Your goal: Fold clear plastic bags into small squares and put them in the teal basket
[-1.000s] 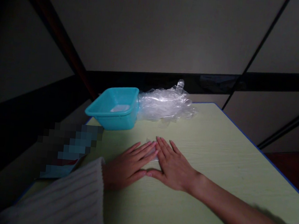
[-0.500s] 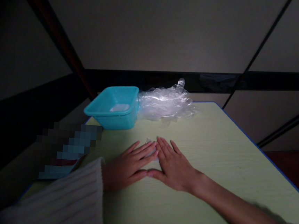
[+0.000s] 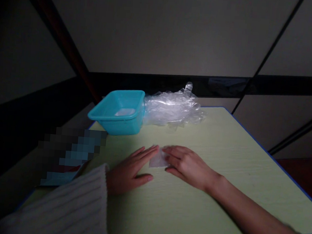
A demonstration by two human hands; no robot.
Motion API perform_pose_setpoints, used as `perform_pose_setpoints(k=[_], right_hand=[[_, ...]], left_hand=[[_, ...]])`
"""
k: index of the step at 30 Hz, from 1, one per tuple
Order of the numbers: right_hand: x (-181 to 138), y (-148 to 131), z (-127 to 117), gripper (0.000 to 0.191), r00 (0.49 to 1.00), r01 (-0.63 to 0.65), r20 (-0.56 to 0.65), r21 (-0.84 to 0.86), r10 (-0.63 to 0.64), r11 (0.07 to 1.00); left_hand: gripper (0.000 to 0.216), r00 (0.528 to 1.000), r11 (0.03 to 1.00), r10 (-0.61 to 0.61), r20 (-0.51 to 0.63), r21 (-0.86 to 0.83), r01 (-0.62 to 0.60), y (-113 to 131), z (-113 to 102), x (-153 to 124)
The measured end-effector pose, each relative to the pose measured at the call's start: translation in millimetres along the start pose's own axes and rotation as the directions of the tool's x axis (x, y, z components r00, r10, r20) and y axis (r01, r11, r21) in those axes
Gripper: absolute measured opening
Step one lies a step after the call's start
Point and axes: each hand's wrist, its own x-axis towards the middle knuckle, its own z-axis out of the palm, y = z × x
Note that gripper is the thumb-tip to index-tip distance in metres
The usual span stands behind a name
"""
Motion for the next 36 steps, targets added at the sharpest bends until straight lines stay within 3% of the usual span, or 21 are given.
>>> perform_pose_setpoints(k=[3, 9, 13, 15, 17, 20, 22, 25, 28, 31, 36], right_hand=[[1.0, 0.4, 1.2, 0.021, 0.996, 0.075, -0.030, -0.103, -0.079, 0.992], [4.4, -1.2, 4.8, 0.018, 0.989, 0.116, -0.064, -0.198, -0.131, 0.973], [5.8, -3.6, 1.5, 0.018, 0.993, 0.075, -0.088, -0.086, -0.082, 0.993], [6.3, -6.8, -0.8, 0.017, 0.993, -0.035, -0.112, 0.095, 0.046, 0.995], [7.5, -10.2, -2.5, 0.015, 0.961, -0.194, -0.121, 0.343, 0.248, 0.919], [11.6, -13.2, -2.2, 0.014, 0.866, -0.315, -0.099, 0.654, 0.491, 0.688], [14.9, -13.7, -0.2, 0.018, 0.822, -0.304, -0.089, 0.766, 0.562, 0.566], [18.5, -14.8, 3.4, 0.020, 0.775, -0.273, -0.046, 0.875, 0.630, 0.400], [20.3, -18.5, 5.0, 0.033, 0.744, -0.234, 0.024, 0.945, 0.668, 0.228], [22.0, -23.4, 4.2, 0.051, 0.734, -0.215, 0.037, 0.960, 0.679, 0.180], [24.3, -26.8, 4.2, 0.050, 0.692, -0.275, 0.044, 0.939, 0.721, 0.206]], left_hand=[[0.071, 1.000, 1.000, -0.011, -0.013, -0.017, 0.011, -0.2, 1.4, 0.5], [0.064, 0.998, 0.998, 0.009, -0.068, -0.060, -0.013, -2.2, 3.7, 1.4], [0.055, 0.984, 0.995, 0.017, -0.177, -0.089, -0.033, -1.4, 3.5, 2.0], [0.048, 0.968, 0.992, 0.026, -0.250, -0.113, -0.056, -0.9, 3.3, 2.3], [0.037, 0.946, 0.987, -0.012, -0.323, -0.155, -0.040, 0.0, 3.2, 2.8], [0.014, 0.923, 0.959, -0.171, -0.346, -0.274, 0.075, 3.6, 2.7, 4.3], [0.022, 0.920, 0.898, -0.267, -0.286, -0.419, 0.130, 8.1, 2.0, 5.5], [0.024, 0.930, 0.723, -0.338, -0.142, -0.673, 0.159, 14.9, 0.9, 7.0], [0.025, 0.921, 0.588, -0.384, -0.065, -0.787, 0.189, 17.4, 1.1, 7.8], [0.026, 0.898, 0.550, -0.433, -0.078, -0.812, 0.194, 15.5, 2.0, 8.1], [0.028, 0.898, 0.556, -0.432, -0.080, -0.808, 0.195, 14.5, 1.3, 7.7]])
